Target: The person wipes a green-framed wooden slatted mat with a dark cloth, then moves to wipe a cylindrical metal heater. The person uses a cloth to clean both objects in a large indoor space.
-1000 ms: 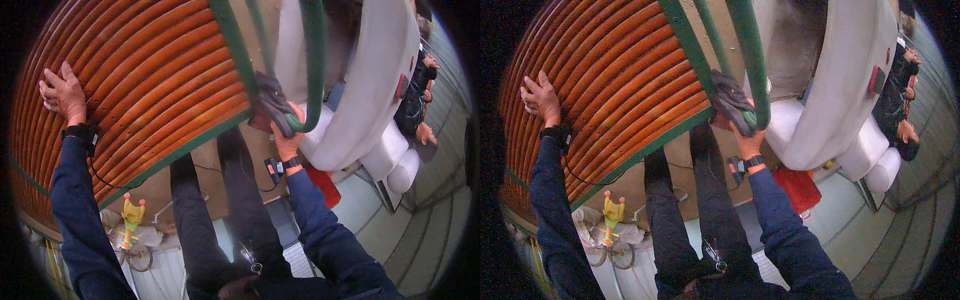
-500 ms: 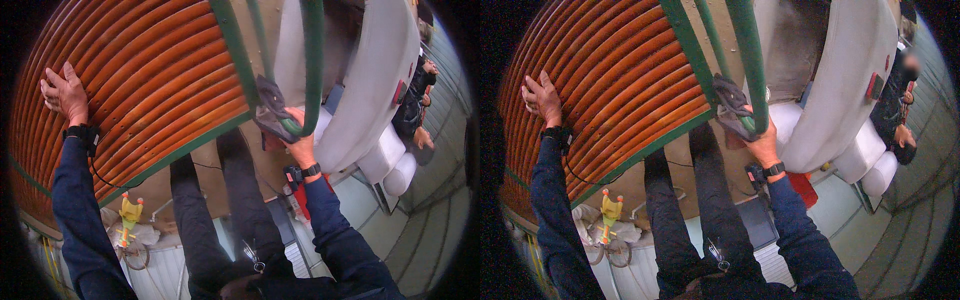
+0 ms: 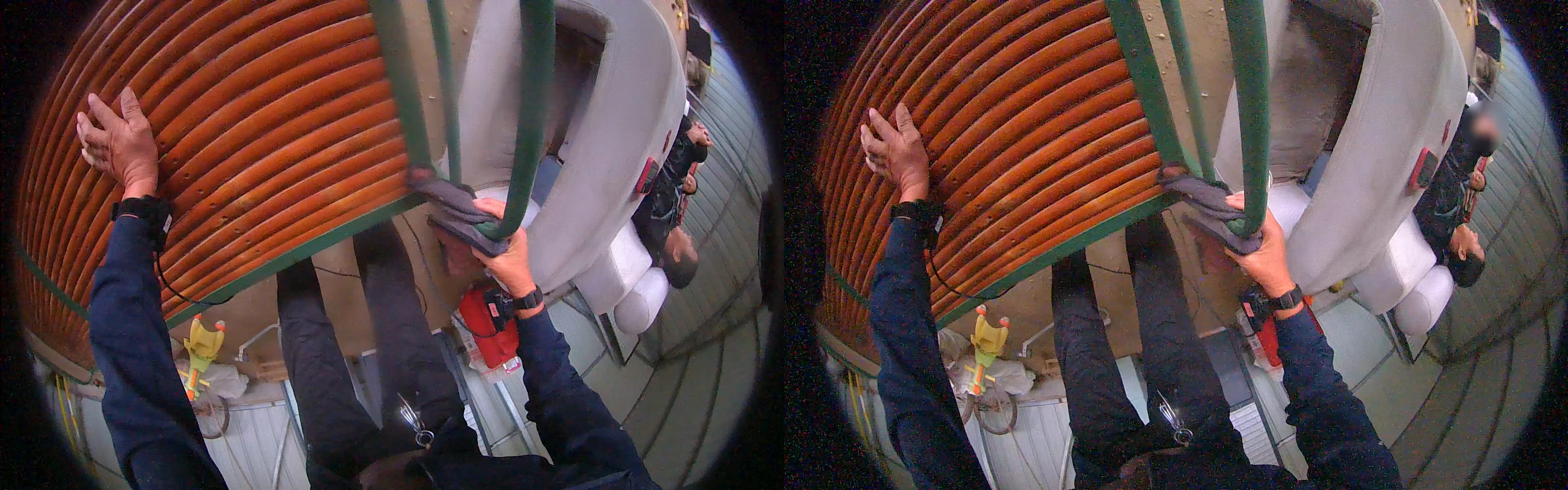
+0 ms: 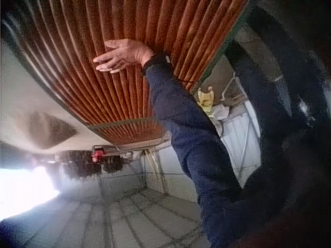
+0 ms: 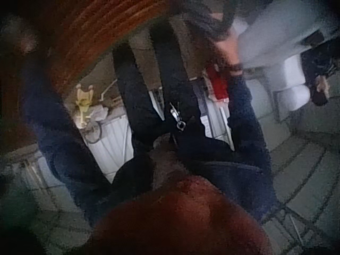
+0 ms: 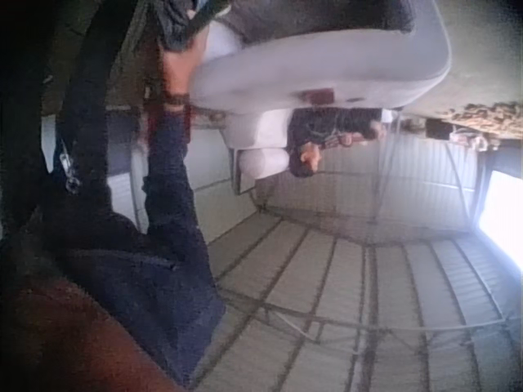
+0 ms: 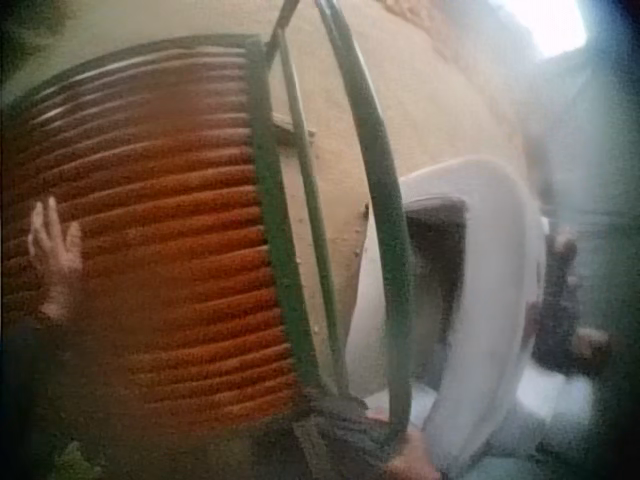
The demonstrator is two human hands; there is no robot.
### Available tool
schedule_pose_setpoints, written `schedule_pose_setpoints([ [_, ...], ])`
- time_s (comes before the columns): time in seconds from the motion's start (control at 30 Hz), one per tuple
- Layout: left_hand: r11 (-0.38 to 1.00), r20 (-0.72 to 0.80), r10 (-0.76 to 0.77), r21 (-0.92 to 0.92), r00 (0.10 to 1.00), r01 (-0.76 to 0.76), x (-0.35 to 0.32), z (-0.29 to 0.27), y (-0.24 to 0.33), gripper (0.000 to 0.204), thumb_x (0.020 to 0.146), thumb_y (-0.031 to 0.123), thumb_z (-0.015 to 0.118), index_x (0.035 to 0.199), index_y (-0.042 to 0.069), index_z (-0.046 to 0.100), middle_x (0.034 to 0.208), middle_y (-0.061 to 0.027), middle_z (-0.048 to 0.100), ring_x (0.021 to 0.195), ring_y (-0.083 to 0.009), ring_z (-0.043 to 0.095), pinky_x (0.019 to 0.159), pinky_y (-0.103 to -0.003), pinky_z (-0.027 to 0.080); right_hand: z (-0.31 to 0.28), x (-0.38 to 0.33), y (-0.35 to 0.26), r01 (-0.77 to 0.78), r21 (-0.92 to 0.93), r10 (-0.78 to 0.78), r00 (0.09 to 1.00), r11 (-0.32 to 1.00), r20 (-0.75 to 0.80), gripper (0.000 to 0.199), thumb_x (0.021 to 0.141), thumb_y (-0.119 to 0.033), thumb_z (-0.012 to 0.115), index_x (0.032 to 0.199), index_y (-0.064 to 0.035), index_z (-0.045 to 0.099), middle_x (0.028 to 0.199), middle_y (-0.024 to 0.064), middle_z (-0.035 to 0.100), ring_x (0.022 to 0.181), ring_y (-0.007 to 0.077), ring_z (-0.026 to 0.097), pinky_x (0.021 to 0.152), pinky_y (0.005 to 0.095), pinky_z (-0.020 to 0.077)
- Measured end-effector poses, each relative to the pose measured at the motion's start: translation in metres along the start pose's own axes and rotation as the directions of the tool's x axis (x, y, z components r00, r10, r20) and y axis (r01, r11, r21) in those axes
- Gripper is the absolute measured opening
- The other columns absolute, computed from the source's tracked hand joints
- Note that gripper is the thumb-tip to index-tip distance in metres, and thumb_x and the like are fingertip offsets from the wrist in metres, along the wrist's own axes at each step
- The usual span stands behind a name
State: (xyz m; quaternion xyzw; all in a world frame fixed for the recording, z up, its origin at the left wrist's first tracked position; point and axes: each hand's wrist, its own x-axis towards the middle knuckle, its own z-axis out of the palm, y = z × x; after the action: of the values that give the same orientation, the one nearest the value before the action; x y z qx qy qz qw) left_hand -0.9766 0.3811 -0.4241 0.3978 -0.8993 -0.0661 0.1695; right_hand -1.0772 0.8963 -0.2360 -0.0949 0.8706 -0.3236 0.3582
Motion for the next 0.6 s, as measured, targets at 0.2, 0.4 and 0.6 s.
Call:
schedule_pose_setpoints([
  [0.2,1.000,-0.015,-0.004,-0.012,1.000,0.004,-0.002,0.002,0.001,0.079,0.094,0.068,0.032,0.151,0.014,0.029,0.154,-0.0226,0.018,0.145,-0.0365,0.013,0.114,-0.057,0.010,-0.038,-0.031,-0.023,-0.359,0.159,0.371,0.927,0.920,-0.051,0.054,0.064,0.000,0.071,0.117,-0.0013,0.061,0.111,0.0056,0.064,0.104,0.0179,0.060,0.096,0.0293,0.0437],
  [0.4,1.000,-0.023,-0.005,0.006,1.000,0.005,-0.001,-0.001,-0.001,0.078,0.094,0.068,0.034,0.150,0.014,0.030,0.153,-0.0209,0.019,0.144,-0.0362,0.014,0.114,-0.057,0.009,-0.070,-0.042,-0.043,-0.357,0.476,0.480,0.862,0.803,-0.162,0.060,0.072,-0.006,0.077,0.127,-0.0009,0.053,0.115,0.0079,0.064,0.105,0.0175,0.060,0.095,0.0301,0.0454],
  [0.6,1.000,-0.044,0.024,0.009,0.999,-0.024,-0.003,-0.002,0.005,0.072,0.096,0.062,0.037,0.149,0.013,0.031,0.152,-0.0199,0.021,0.144,-0.0355,0.015,0.114,-0.057,0.011,-0.036,-0.013,-0.072,-0.228,0.208,0.270,0.941,0.951,-0.206,0.058,0.070,-0.001,0.078,0.124,-0.0004,0.057,0.115,0.0052,0.062,0.106,0.0149,0.058,0.096,0.0291,0.0438],
])
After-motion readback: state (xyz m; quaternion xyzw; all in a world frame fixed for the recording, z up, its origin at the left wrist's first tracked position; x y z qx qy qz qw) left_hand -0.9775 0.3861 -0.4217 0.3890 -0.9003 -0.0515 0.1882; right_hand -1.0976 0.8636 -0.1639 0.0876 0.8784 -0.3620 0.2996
